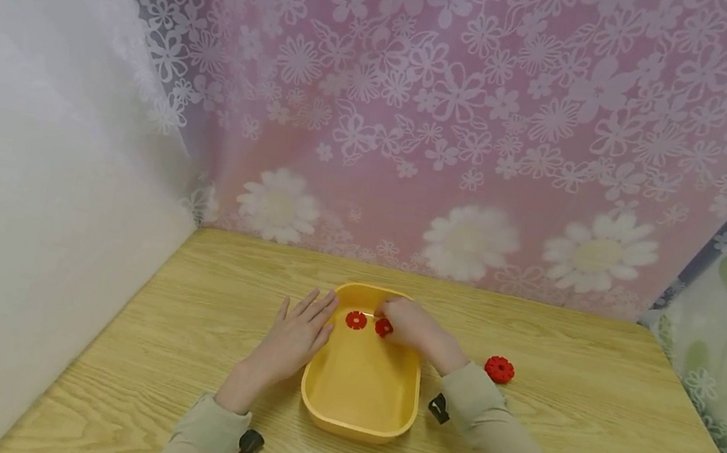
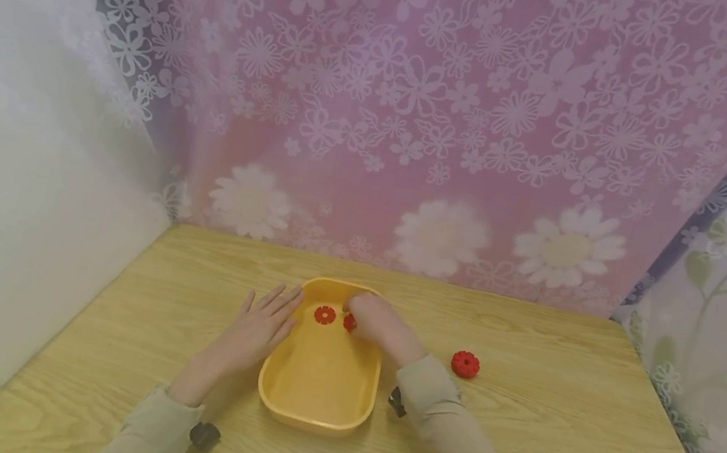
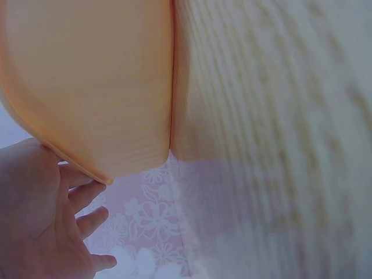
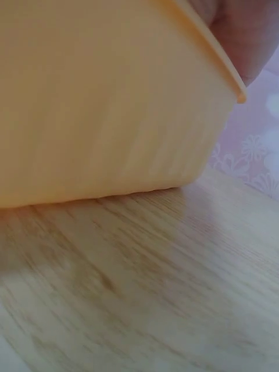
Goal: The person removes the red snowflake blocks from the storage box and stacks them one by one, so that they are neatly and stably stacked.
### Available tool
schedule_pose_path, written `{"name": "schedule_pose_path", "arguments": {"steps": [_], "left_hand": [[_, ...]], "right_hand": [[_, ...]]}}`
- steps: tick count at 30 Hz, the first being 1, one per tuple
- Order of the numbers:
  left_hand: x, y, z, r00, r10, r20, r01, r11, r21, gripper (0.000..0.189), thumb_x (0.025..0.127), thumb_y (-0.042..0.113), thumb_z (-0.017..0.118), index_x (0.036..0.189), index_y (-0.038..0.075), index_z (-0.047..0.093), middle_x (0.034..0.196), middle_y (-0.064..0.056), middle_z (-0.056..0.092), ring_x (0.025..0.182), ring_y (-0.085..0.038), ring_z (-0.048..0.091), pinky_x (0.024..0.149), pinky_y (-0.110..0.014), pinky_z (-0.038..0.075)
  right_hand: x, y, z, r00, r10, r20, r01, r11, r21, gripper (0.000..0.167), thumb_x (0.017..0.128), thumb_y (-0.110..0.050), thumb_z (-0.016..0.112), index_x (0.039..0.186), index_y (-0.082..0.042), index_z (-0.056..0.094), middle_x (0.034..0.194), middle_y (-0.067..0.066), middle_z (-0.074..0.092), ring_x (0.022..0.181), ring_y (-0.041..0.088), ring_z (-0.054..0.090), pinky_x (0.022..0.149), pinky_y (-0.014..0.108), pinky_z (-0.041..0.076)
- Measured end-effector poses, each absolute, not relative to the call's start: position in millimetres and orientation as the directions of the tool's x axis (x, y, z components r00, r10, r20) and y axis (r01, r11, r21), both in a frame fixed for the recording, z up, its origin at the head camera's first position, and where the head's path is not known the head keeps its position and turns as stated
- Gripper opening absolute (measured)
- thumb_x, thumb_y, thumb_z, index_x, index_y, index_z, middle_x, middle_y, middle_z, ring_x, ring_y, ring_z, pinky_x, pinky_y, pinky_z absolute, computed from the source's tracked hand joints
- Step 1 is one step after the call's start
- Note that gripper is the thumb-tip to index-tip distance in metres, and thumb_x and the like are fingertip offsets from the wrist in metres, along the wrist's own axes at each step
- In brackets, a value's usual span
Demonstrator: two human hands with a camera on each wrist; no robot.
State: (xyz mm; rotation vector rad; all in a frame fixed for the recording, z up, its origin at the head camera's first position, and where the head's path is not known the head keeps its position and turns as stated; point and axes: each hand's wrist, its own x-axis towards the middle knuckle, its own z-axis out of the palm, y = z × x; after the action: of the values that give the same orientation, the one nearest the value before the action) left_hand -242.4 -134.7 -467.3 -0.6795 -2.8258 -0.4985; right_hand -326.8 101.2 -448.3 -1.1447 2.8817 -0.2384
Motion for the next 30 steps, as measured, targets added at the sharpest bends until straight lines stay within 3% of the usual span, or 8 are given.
{"name": "schedule_pose_path", "arguments": {"steps": [5,14,21,30], "left_hand": [[-242.6,-134.3,-468.9,-0.878,0.402,0.261,0.466,0.843,0.268,0.052,0.11,0.03,0.044,0.156,0.005,0.04,0.163,-0.01,0.034,0.152,-0.036,0.026,0.116,-0.071,0.018],[-242.5,-134.2,-468.4,-0.883,0.396,0.251,0.456,0.85,0.263,0.053,0.111,0.033,0.042,0.157,0.008,0.038,0.164,-0.008,0.033,0.153,-0.033,0.024,0.116,-0.07,0.018],[-241.9,-134.0,-469.0,-0.881,0.397,0.258,0.461,0.844,0.274,0.053,0.111,0.033,0.041,0.157,0.008,0.038,0.164,-0.008,0.033,0.153,-0.034,0.025,0.117,-0.07,0.016],[-240.7,-133.1,-468.4,-0.878,0.39,0.278,0.463,0.841,0.281,0.051,0.111,0.031,0.043,0.156,0.009,0.04,0.163,-0.008,0.036,0.153,-0.032,0.025,0.117,-0.07,0.016]], "right_hand": [[-324.2,100.3,-449.0,-0.748,-0.664,-0.01,-0.654,0.739,-0.163,0.017,0.084,0.005,0.076,0.099,-0.001,0.073,0.096,0.012,0.068,0.08,0.022,0.058,0.083,0.038,0.057],[-321.9,101.5,-446.8,-0.752,-0.657,-0.053,-0.638,0.746,-0.191,0.023,0.083,-0.004,0.082,0.104,-0.003,0.074,0.101,0.01,0.067,0.085,0.022,0.058,0.087,0.04,0.056],[-320.5,104.6,-446.9,-0.748,-0.664,-0.006,-0.646,0.73,-0.225,0.023,0.083,-0.008,0.083,0.103,-0.004,0.073,0.102,0.008,0.063,0.087,0.021,0.06,0.085,0.038,0.055],[-309.6,114.8,-431.8,-0.762,-0.642,0.088,-0.628,0.699,-0.342,0.037,0.083,-0.009,0.082,0.117,-0.001,0.07,0.106,0.008,0.059,0.092,0.022,0.063,0.083,0.037,0.056]]}}
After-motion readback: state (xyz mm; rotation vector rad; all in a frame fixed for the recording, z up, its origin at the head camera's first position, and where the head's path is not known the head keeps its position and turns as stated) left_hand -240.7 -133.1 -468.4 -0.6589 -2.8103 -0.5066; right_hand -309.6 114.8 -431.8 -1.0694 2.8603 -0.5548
